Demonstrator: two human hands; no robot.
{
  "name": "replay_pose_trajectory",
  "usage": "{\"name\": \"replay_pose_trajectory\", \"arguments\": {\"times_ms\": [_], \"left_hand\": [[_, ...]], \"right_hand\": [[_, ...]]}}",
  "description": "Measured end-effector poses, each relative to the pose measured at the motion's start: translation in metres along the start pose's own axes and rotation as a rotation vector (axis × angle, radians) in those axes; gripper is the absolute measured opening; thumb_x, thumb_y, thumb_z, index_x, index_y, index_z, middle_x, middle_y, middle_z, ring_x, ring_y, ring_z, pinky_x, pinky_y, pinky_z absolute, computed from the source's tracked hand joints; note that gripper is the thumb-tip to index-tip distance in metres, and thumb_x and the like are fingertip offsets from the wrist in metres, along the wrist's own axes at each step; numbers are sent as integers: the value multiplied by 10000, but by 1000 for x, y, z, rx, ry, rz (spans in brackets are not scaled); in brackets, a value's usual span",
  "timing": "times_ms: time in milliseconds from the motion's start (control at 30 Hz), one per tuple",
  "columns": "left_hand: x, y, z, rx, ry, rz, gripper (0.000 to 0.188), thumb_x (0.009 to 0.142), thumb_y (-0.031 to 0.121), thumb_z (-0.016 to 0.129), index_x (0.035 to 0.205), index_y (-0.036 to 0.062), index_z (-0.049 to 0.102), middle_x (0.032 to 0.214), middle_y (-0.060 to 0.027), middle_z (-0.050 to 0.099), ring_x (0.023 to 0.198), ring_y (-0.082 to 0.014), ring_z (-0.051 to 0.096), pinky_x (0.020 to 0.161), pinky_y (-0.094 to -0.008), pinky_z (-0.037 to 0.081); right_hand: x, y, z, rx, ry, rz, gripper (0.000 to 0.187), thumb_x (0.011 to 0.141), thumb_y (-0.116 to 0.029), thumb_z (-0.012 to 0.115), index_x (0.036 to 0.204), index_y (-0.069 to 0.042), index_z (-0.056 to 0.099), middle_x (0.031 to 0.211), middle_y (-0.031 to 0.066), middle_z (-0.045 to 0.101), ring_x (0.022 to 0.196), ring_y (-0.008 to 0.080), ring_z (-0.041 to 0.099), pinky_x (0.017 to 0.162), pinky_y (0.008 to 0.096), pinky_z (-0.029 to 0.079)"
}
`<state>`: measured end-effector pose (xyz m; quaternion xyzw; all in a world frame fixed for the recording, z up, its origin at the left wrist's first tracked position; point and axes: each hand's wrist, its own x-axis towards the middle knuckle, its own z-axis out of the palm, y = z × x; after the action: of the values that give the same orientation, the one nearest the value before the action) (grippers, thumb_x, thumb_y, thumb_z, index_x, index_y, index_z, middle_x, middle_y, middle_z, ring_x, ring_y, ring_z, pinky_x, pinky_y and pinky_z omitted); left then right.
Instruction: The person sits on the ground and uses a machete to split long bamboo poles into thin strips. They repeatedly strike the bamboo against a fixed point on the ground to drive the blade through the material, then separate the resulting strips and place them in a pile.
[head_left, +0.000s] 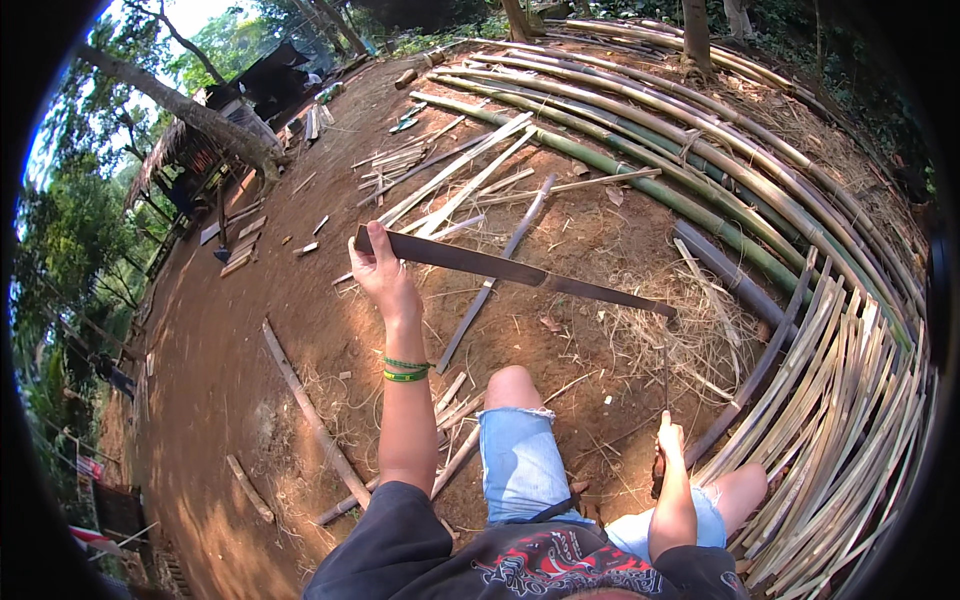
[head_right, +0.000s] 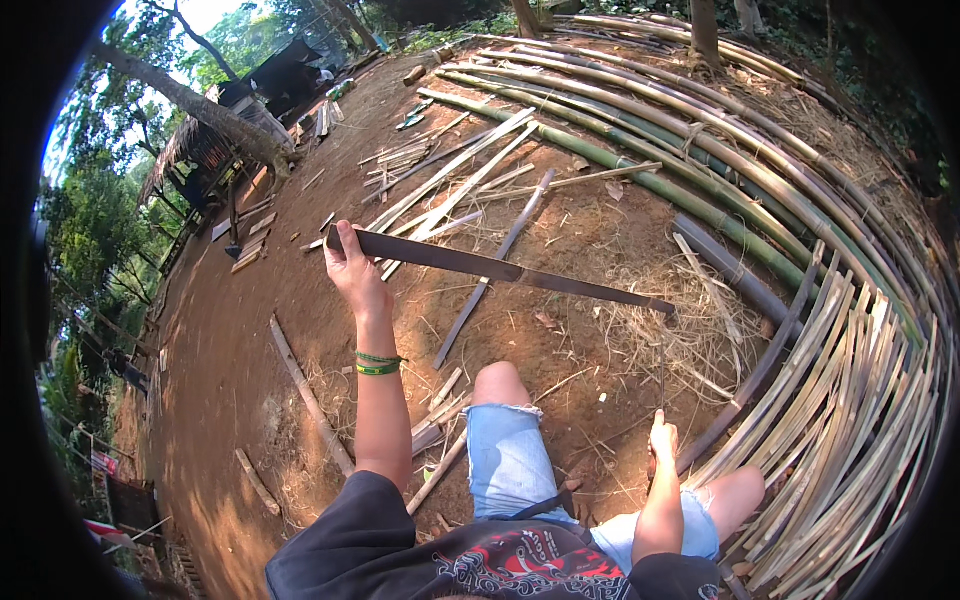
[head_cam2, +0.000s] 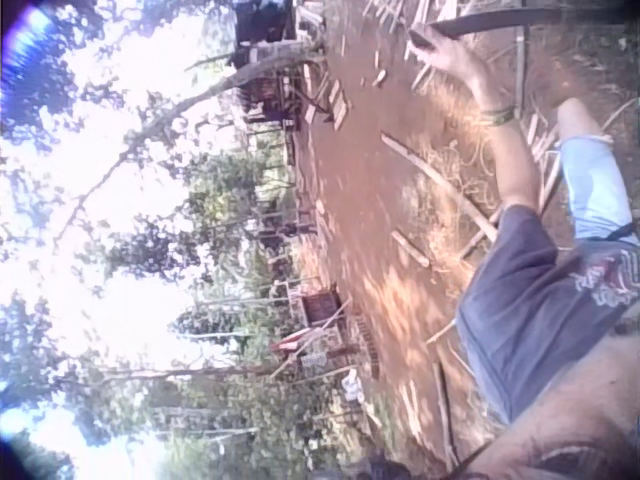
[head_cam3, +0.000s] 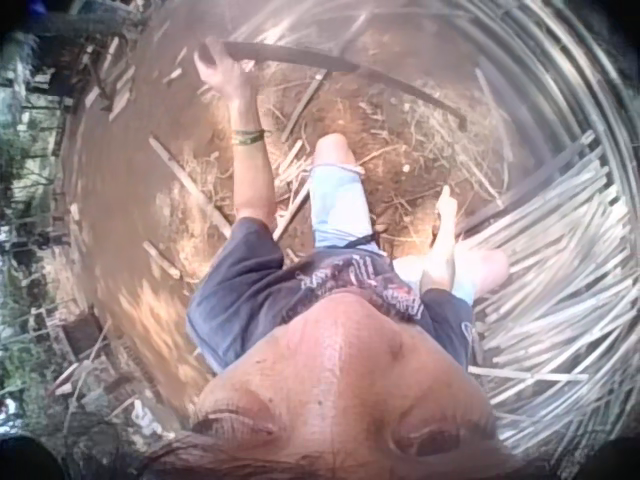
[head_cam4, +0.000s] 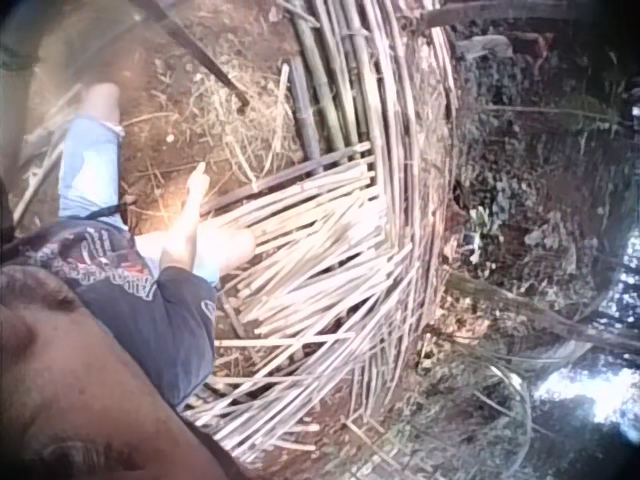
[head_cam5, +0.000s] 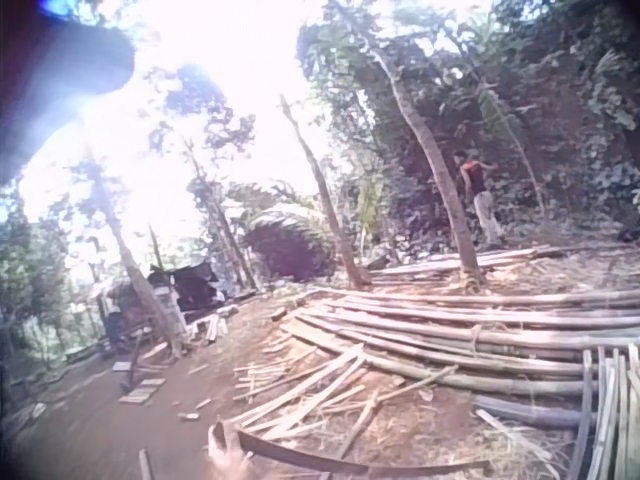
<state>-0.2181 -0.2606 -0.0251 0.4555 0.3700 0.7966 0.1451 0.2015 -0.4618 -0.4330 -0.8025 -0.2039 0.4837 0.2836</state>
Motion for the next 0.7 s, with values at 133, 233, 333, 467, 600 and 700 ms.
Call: {"name": "replay_pose_trajectory", "arguments": {"times_ms": [133,233,333,467,600,700], "left_hand": [[4,-13,-48,23,-24,-273,245,940,334,642,873,120,543,745,11,602,633,-82,616,530,-243,552],[0,-23,-84,77,29,-371,239,934,325,647,875,119,541,735,-1,605,612,-110,627,512,-280,577],[-4,-48,-116,106,131,-427,247,929,324,652,875,114,534,741,-9,603,608,-132,632,514,-305,592],[-5,-60,-148,135,295,-482,263,921,340,659,905,113,526,769,-26,603,601,-148,628,506,-312,587],[1,-62,-174,203,455,-552,305,909,389,663,917,113,533,791,-25,611,609,-145,628,493,-283,556],[-5,-63,-191,170,560,-573,314,905,408,663,932,122,537,812,-24,612,618,-143,628,499,-272,554]], "right_hand": [[13,6,-8,104,-45,25,659,958,-599,424,616,-39,487,495,64,486,385,198,487,381,353,410],[12,1,-6,40,-33,27,667,967,-588,414,614,-27,483,496,74,486,384,202,484,382,357,410],[11,-4,-9,-3,-26,18,690,973,-577,406,602,-2,497,496,89,501,398,210,509,391,361,424],[17,-1,-11,-68,-15,-5,728,978,-563,393,585,34,532,498,107,528,422,228,556,406,378,445],[20,1,-11,-105,5,0,725,983,-552,388,584,34,540,502,118,535,434,247,568,419,392,446],[18,1,-9,-133,3,-13,726,987,-542,381,600,46,559,514,131,551,450,259,578,445,400,455]]}}
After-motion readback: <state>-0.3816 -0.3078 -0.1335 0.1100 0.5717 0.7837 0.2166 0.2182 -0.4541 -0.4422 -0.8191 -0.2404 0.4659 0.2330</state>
